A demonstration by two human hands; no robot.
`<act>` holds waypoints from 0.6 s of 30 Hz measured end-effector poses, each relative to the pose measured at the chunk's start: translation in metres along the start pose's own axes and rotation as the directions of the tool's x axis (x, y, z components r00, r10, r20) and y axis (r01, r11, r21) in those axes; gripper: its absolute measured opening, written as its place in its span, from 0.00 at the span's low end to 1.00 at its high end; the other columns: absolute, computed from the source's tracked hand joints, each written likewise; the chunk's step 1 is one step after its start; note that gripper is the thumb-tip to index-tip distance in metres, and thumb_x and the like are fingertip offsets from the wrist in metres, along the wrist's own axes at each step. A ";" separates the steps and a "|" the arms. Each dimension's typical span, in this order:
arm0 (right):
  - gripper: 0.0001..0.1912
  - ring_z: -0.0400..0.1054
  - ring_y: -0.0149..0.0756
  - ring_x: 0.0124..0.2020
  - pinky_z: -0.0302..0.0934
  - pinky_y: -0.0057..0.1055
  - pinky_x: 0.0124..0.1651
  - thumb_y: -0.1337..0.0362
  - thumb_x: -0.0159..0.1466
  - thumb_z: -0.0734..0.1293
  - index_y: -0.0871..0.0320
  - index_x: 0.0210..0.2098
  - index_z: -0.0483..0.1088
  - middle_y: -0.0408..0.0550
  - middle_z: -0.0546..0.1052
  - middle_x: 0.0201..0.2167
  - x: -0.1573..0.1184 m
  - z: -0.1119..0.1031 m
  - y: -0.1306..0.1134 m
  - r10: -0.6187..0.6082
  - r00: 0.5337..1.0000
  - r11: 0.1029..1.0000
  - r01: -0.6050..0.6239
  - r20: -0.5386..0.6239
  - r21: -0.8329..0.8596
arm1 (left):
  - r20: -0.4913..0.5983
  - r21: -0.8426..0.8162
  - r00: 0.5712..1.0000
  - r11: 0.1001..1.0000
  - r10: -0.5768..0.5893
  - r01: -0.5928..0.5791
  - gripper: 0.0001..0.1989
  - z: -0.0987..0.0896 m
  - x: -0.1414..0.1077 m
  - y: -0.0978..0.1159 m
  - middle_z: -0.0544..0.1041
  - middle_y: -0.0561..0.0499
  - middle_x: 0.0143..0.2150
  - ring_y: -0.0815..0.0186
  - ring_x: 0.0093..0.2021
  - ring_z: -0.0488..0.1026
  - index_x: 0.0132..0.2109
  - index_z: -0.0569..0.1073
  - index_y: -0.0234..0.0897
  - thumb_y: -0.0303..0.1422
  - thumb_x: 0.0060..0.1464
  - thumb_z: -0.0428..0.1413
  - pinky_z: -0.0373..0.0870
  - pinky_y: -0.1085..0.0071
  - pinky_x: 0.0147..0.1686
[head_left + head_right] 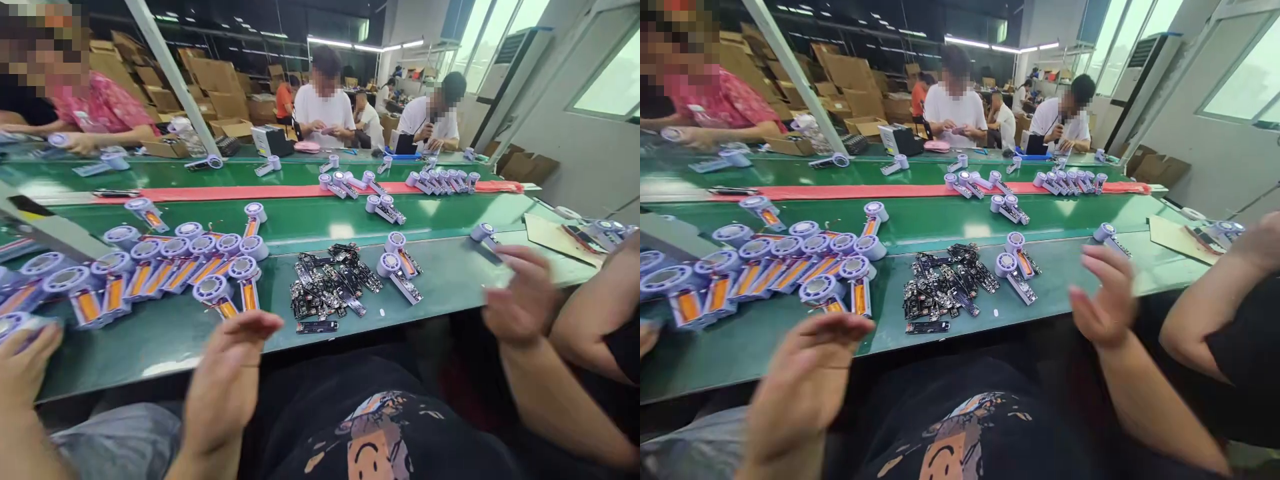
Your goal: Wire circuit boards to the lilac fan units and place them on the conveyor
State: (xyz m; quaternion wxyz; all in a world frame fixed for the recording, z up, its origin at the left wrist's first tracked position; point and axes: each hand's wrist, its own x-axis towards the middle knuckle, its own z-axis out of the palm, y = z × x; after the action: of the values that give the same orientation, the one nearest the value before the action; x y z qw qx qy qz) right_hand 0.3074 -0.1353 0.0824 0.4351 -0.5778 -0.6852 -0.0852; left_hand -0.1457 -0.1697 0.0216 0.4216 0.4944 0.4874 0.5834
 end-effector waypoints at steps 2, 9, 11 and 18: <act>0.21 0.69 0.45 0.54 0.67 0.49 0.57 0.50 0.70 0.63 0.58 0.54 0.71 0.55 0.73 0.52 -0.012 0.027 0.003 0.015 0.998 1.000 -0.014 0.060 -0.010 | 0.168 0.017 0.986 1.000 -0.018 0.015 0.14 0.052 -0.018 -0.003 0.81 0.48 0.42 0.58 0.45 0.79 0.47 0.78 0.44 0.44 0.56 0.59 0.76 0.61 0.50; 0.27 0.70 0.55 0.50 0.66 0.53 0.54 0.58 0.64 0.65 0.61 0.60 0.66 0.61 0.73 0.49 -0.055 0.107 0.000 0.343 0.834 0.934 -0.257 0.433 -0.246 | 0.662 0.252 0.746 0.958 -0.069 -0.136 0.12 0.109 -0.001 0.006 0.83 0.47 0.40 0.61 0.43 0.80 0.47 0.78 0.42 0.39 0.61 0.55 0.75 0.65 0.47; 0.27 0.70 0.54 0.51 0.66 0.51 0.54 0.58 0.64 0.64 0.61 0.61 0.65 0.61 0.73 0.49 -0.064 0.109 -0.005 0.354 0.820 0.932 -0.267 0.450 -0.246 | 0.683 0.256 0.727 0.955 -0.069 -0.149 0.12 0.116 0.008 0.005 0.83 0.47 0.40 0.61 0.43 0.79 0.48 0.78 0.41 0.39 0.62 0.54 0.75 0.65 0.47; 0.23 0.65 0.50 0.57 0.60 0.48 0.62 0.55 0.68 0.60 0.59 0.59 0.68 0.59 0.73 0.53 -0.031 0.095 0.022 0.402 0.830 0.916 -0.367 0.386 -0.165 | 0.781 0.330 0.609 0.920 -0.140 -0.212 0.13 0.159 0.026 -0.003 0.80 0.45 0.48 0.61 0.49 0.78 0.51 0.75 0.40 0.33 0.62 0.52 0.77 0.61 0.51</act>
State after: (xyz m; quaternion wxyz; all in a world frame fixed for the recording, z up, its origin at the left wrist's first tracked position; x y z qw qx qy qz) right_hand 0.2778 -0.0914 -0.0059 0.2644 -0.7263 -0.6267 0.0991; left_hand 0.0075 -0.1201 0.0285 0.4733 0.7841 0.3462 0.2034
